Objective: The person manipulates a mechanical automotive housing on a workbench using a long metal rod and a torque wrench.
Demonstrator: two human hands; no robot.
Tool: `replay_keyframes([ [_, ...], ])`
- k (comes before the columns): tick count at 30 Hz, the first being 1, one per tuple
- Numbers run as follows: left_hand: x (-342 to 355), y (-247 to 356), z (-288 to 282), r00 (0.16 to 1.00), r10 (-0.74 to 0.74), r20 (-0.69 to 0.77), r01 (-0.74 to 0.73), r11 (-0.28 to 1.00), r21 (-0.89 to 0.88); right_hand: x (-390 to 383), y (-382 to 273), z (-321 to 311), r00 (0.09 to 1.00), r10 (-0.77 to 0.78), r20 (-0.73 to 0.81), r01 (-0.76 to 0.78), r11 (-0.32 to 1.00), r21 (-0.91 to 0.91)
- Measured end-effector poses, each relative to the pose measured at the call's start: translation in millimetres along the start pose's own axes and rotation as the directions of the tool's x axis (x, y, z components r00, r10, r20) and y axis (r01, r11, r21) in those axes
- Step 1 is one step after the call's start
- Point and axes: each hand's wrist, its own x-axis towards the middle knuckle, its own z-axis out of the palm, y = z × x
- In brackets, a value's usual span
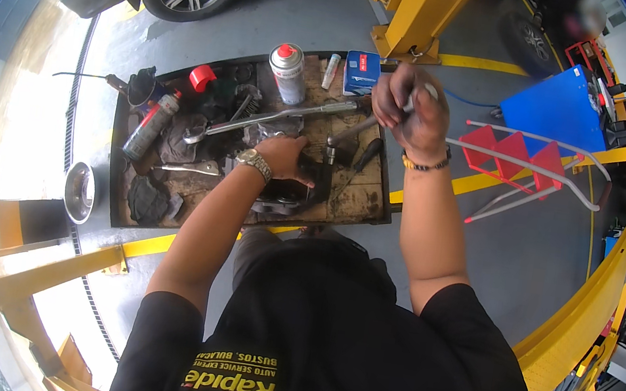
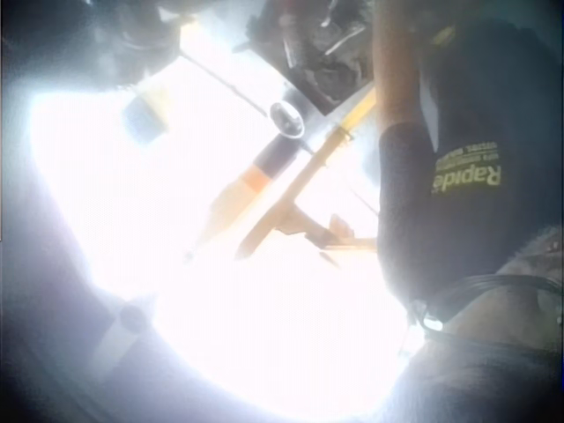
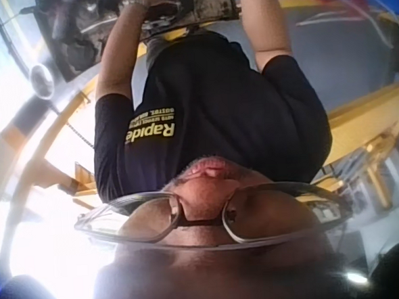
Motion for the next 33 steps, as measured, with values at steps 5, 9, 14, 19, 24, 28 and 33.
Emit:
replay_keyframes([
  [5,12,9,-17,0.992,0.042,0.123,-0.041,0.999,-0.013,-22,-8,18,0.998,0.033,-0.062,-0.037,0.997,-0.07],
  [9,32,-8,6,0.982,0.172,0.076,-0.159,0.977,-0.145,-17,-3,52,0.992,0.047,-0.113,-0.071,0.973,-0.221],
  [14,38,-39,45,0.961,0.254,-0.107,-0.273,0.93,-0.246,5,18,101,0.997,-0.016,0.073,0.053,0.838,-0.542],
  [19,13,-35,39,0.98,0.15,-0.129,-0.193,0.869,-0.455,15,59,142,0.984,-0.167,0.056,0.145,0.592,-0.793],
  [24,-2,-42,37,0.983,-0.003,-0.183,-0.116,0.761,-0.638,30,102,179,0.989,-0.147,0.014,0.077,0.432,-0.899],
  [28,3,-33,36,0.968,-0.12,-0.219,-0.101,0.612,-0.784,37,114,193,0.998,-0.064,-0.011,0.016,0.412,-0.911],
  [33,24,-6,30,0.943,-0.227,-0.242,-0.144,0.376,-0.915,18,104,124,0.96,0.28,0.025,-0.123,0.5,-0.857],
])
